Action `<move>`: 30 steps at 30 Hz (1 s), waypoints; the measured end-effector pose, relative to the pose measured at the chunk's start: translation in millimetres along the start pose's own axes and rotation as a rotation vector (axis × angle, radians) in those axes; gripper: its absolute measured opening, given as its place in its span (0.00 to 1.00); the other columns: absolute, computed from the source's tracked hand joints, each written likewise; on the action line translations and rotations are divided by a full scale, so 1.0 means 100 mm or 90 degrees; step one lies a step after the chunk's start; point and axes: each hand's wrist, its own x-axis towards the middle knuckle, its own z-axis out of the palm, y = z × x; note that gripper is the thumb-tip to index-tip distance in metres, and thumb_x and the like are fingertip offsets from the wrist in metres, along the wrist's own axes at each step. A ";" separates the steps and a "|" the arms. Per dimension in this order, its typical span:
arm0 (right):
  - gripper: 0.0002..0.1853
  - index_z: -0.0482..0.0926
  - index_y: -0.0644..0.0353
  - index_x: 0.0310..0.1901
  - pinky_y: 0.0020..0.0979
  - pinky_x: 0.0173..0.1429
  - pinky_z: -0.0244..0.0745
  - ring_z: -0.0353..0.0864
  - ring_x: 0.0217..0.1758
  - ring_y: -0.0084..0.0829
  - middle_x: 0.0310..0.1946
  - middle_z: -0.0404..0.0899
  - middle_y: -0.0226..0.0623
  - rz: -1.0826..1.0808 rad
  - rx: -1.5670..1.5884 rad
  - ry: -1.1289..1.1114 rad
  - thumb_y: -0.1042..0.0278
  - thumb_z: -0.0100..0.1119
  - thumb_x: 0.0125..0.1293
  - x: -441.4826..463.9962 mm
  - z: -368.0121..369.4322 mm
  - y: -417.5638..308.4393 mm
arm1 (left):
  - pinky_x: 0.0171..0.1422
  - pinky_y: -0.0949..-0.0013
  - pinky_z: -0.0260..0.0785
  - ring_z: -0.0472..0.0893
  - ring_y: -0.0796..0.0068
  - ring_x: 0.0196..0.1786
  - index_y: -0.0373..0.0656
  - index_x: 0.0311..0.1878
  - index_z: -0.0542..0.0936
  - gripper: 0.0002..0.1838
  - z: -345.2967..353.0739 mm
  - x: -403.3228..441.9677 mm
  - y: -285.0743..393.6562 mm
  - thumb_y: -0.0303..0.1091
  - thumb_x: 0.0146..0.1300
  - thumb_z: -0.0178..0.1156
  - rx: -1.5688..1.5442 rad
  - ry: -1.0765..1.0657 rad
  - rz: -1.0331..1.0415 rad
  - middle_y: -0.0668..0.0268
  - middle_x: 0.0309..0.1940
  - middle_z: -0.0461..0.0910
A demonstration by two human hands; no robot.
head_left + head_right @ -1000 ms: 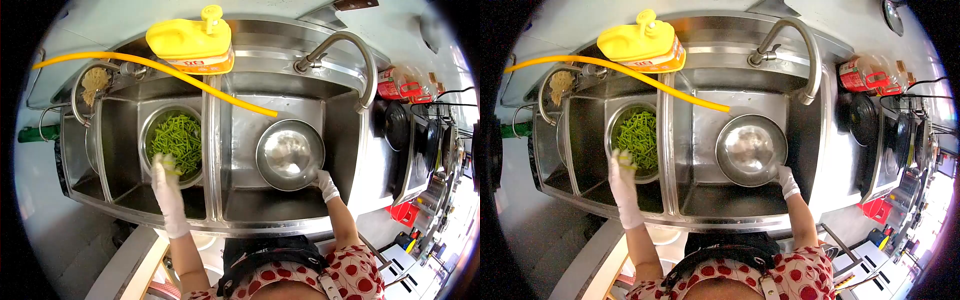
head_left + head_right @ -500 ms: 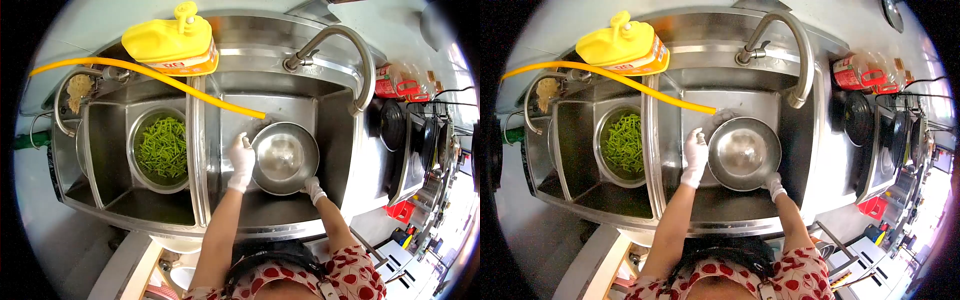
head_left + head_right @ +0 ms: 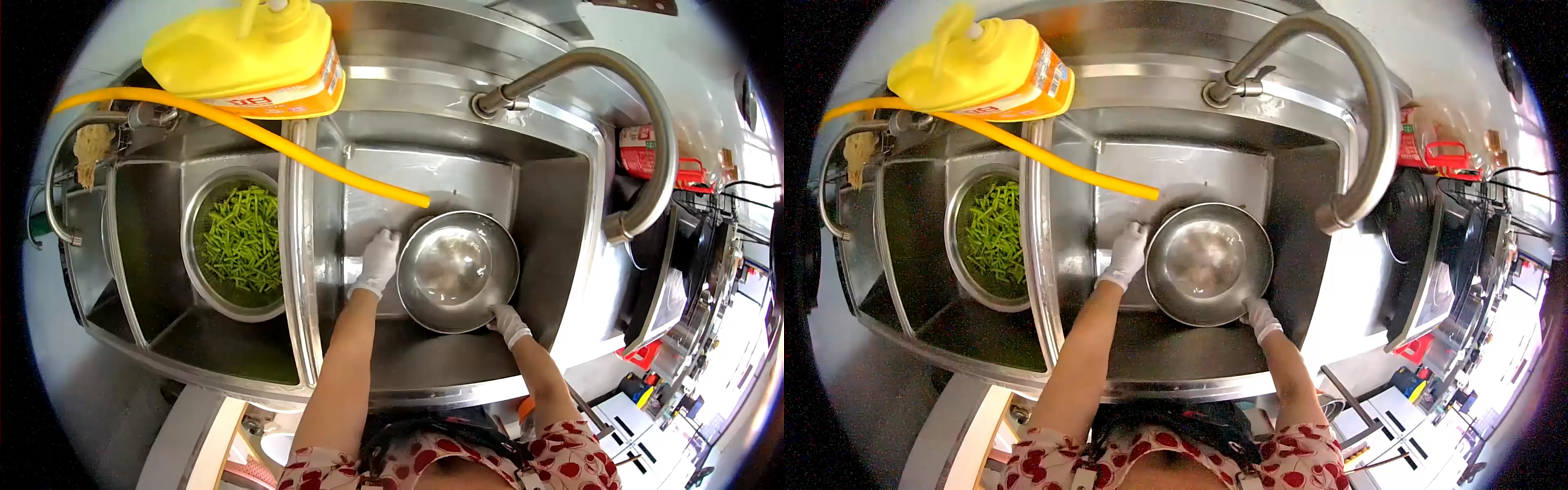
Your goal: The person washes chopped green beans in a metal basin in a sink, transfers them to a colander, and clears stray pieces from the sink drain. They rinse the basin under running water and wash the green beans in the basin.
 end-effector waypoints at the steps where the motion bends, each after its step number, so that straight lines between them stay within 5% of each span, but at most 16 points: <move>1: 0.09 0.77 0.61 0.39 0.34 0.39 0.79 0.80 0.36 0.35 0.33 0.80 0.37 0.027 -0.070 -0.036 0.70 0.61 0.57 -0.03 -0.13 -0.14 | 0.42 0.55 0.73 0.77 0.54 0.39 0.42 0.43 0.75 0.09 0.01 -0.01 -0.01 0.29 0.60 0.51 -0.015 -0.005 0.015 0.57 0.36 0.73; 2: 0.09 0.77 0.61 0.39 0.33 0.41 0.79 0.80 0.35 0.34 0.33 0.80 0.37 0.056 -0.140 -0.071 0.72 0.61 0.56 -0.02 -0.24 -0.27 | 0.41 0.56 0.73 0.77 0.55 0.40 0.43 0.43 0.75 0.08 0.02 -0.02 0.00 0.29 0.60 0.51 -0.031 -0.010 0.032 0.57 0.35 0.73; 5: 0.06 0.77 0.61 0.37 0.34 0.43 0.80 0.80 0.36 0.33 0.35 0.80 0.36 0.338 0.403 -0.026 0.73 0.58 0.58 0.08 -0.20 -0.31 | 0.41 0.57 0.73 0.77 0.59 0.39 0.45 0.38 0.76 0.06 0.10 0.00 0.03 0.31 0.59 0.52 -0.085 0.007 0.003 0.59 0.34 0.73; 9: 0.08 0.77 0.58 0.39 0.43 0.45 0.78 0.78 0.39 0.38 0.36 0.78 0.37 0.607 0.832 0.099 0.64 0.54 0.65 0.18 -0.13 -0.36 | 0.42 0.55 0.71 0.76 0.55 0.39 0.44 0.37 0.75 0.06 0.31 -0.03 -0.11 0.34 0.61 0.53 -0.136 0.054 0.040 0.57 0.33 0.74; 12: 0.10 0.76 0.55 0.44 0.44 0.49 0.77 0.77 0.42 0.39 0.39 0.78 0.34 0.629 0.848 0.102 0.64 0.55 0.63 0.16 -0.15 -0.37 | 0.43 0.53 0.69 0.76 0.50 0.38 0.41 0.38 0.73 0.08 0.23 -0.02 -0.06 0.35 0.61 0.53 -0.199 0.046 -0.007 0.53 0.32 0.75; 14: 0.12 0.75 0.54 0.47 0.45 0.50 0.76 0.77 0.43 0.39 0.42 0.78 0.32 0.393 0.666 0.032 0.64 0.56 0.63 0.14 0.00 -0.06 | 0.43 0.53 0.69 0.76 0.50 0.38 0.41 0.38 0.73 0.07 0.16 -0.05 -0.04 0.34 0.61 0.53 -0.167 0.052 0.025 0.53 0.32 0.75; 16: 0.14 0.73 0.54 0.49 0.46 0.49 0.75 0.77 0.42 0.40 0.43 0.78 0.31 0.401 0.659 0.062 0.65 0.57 0.63 0.13 -0.03 -0.14 | 0.43 0.53 0.69 0.76 0.50 0.39 0.41 0.37 0.73 0.07 0.19 -0.07 -0.06 0.33 0.61 0.53 -0.184 0.066 0.012 0.53 0.32 0.75; 18: 0.15 0.72 0.56 0.50 0.46 0.46 0.76 0.78 0.41 0.39 0.43 0.78 0.32 0.649 0.821 0.199 0.65 0.57 0.62 0.12 -0.25 -0.64 | 0.43 0.53 0.68 0.76 0.49 0.39 0.40 0.37 0.74 0.06 0.28 -0.09 -0.07 0.32 0.61 0.53 -0.249 0.088 -0.050 0.53 0.33 0.75; 21: 0.14 0.73 0.56 0.49 0.43 0.41 0.78 0.79 0.40 0.37 0.39 0.79 0.33 0.573 0.881 0.204 0.67 0.56 0.63 0.16 -0.15 -0.49 | 0.44 0.56 0.69 0.77 0.49 0.39 0.39 0.35 0.77 0.09 0.32 -0.16 -0.11 0.34 0.63 0.52 -0.249 0.107 -0.026 0.50 0.34 0.77; 24: 0.12 0.75 0.58 0.47 0.39 0.35 0.78 0.80 0.36 0.33 0.36 0.80 0.34 0.514 0.800 0.202 0.69 0.58 0.61 0.12 -0.19 -0.48 | 0.45 0.57 0.69 0.78 0.52 0.38 0.37 0.36 0.81 0.17 0.45 -0.26 0.01 0.42 0.67 0.51 -0.458 0.238 -0.295 0.53 0.34 0.80; 27: 0.11 0.74 0.65 0.44 0.38 0.30 0.80 0.81 0.33 0.37 0.35 0.80 0.39 0.455 0.796 0.217 0.73 0.58 0.60 -0.03 -0.45 -0.69 | 0.45 0.60 0.68 0.79 0.56 0.36 0.32 0.38 0.79 0.25 0.56 -0.40 -0.06 0.49 0.69 0.48 -0.712 0.167 -0.511 0.51 0.33 0.82; 30: 0.12 0.71 0.73 0.45 0.43 0.32 0.84 0.82 0.35 0.44 0.36 0.78 0.49 0.397 0.804 0.231 0.79 0.55 0.60 -0.17 -0.68 -0.92 | 0.49 0.62 0.68 0.80 0.61 0.40 0.31 0.41 0.79 0.26 0.23 -0.50 0.16 0.50 0.67 0.50 -0.681 0.117 -0.497 0.51 0.36 0.82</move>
